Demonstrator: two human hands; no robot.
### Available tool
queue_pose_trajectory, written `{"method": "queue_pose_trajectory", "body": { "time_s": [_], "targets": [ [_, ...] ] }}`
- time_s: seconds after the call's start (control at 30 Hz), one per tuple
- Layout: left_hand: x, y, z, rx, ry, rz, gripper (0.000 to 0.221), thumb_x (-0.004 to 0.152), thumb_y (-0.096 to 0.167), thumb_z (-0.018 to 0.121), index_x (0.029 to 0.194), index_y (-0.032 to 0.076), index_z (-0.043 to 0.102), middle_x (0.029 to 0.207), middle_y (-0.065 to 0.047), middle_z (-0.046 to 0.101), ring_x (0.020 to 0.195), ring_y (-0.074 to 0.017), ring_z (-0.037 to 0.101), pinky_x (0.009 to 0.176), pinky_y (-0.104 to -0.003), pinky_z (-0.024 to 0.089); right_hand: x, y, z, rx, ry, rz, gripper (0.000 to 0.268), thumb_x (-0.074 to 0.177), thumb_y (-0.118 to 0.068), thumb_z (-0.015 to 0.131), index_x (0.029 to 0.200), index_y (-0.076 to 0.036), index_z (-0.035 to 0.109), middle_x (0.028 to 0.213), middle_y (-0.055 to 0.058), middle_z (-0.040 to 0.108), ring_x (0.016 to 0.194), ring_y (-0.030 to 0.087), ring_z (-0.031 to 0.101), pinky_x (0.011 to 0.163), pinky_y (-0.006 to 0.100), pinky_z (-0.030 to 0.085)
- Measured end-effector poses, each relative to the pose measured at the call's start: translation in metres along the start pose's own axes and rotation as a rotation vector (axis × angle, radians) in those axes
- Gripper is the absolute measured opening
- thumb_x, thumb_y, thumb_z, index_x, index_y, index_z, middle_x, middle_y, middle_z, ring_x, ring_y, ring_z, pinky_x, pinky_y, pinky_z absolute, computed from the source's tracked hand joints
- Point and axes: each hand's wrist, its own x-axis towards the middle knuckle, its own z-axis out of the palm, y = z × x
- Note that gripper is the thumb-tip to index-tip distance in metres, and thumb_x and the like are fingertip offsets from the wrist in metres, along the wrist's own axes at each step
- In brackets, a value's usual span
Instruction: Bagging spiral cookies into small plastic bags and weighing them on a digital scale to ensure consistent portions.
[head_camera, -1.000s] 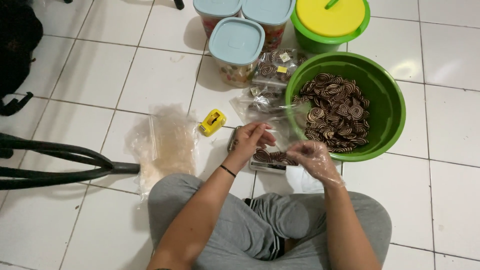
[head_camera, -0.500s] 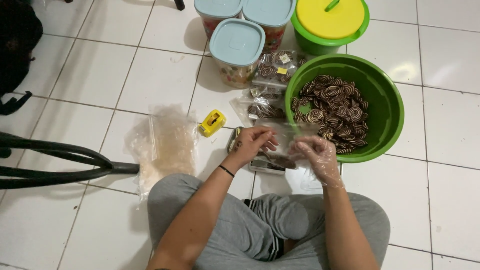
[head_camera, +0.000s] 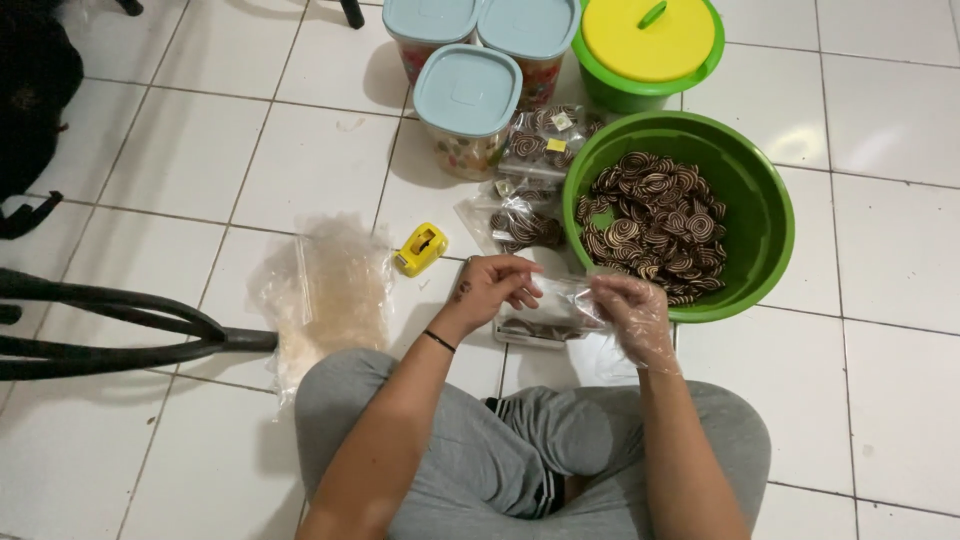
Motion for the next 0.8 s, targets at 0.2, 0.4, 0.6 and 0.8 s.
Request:
{"method": "queue_pose_trajectory", "body": {
  "time_s": [0.2, 0.4, 0.6, 0.8],
  "targets": [
    [0.007, -0.015, -0.008, -0.045, 0.008, -0.002, 0.018, 0.096, -0.003, 0.056, 0.097, -0.001, 0.074, 0.081, -0.02, 0.076, 0.073, -0.0246, 0.077, 0.064, -0.027, 0.062, 0.0, 0.011, 0.003, 0.251, 0.015, 0.104, 0.02, 0.084, 0.006, 0.066, 0.102, 0.006, 0.075, 0.084, 0.018, 0.074, 0.072, 0.017, 0.068, 0.071, 0.032, 0.062],
    [0.0, -0.013, -0.009, 0.003, -0.007, 0.035, 0.016, 0.088, 0.01, 0.076, 0.099, -0.001, 0.074, 0.085, -0.017, 0.076, 0.081, -0.0214, 0.076, 0.073, -0.028, 0.06, -0.012, -0.027, 0.015, 0.388, -0.037, 0.105, 0.023, 0.086, -0.012, 0.068, 0.097, 0.006, 0.076, 0.086, 0.023, 0.074, 0.073, 0.024, 0.073, 0.067, 0.035, 0.063],
    [-0.002, -0.026, -0.008, 0.143, 0.094, 0.041, 0.03, 0.087, 0.0, 0.077, 0.116, 0.002, 0.068, 0.09, -0.015, 0.076, 0.079, -0.0182, 0.075, 0.073, -0.026, 0.062, -0.019, -0.01, 0.017, 0.093, 0.01, -0.016, 0.024, 0.079, 0.002, 0.081, 0.102, 0.005, 0.076, 0.082, 0.018, 0.075, 0.073, 0.021, 0.071, 0.073, 0.038, 0.062],
    [-0.016, -0.003, 0.001, 0.218, 0.043, -0.014, 0.023, 0.1, 0.003, 0.058, 0.123, 0.003, 0.064, 0.09, -0.014, 0.077, 0.083, -0.0197, 0.075, 0.077, -0.028, 0.061, -0.024, -0.008, 0.017, 0.152, 0.018, 0.082, 0.032, 0.079, 0.005, 0.081, 0.109, 0.007, 0.073, 0.09, 0.024, 0.074, 0.075, 0.03, 0.075, 0.071, 0.044, 0.066]
  ]
}}
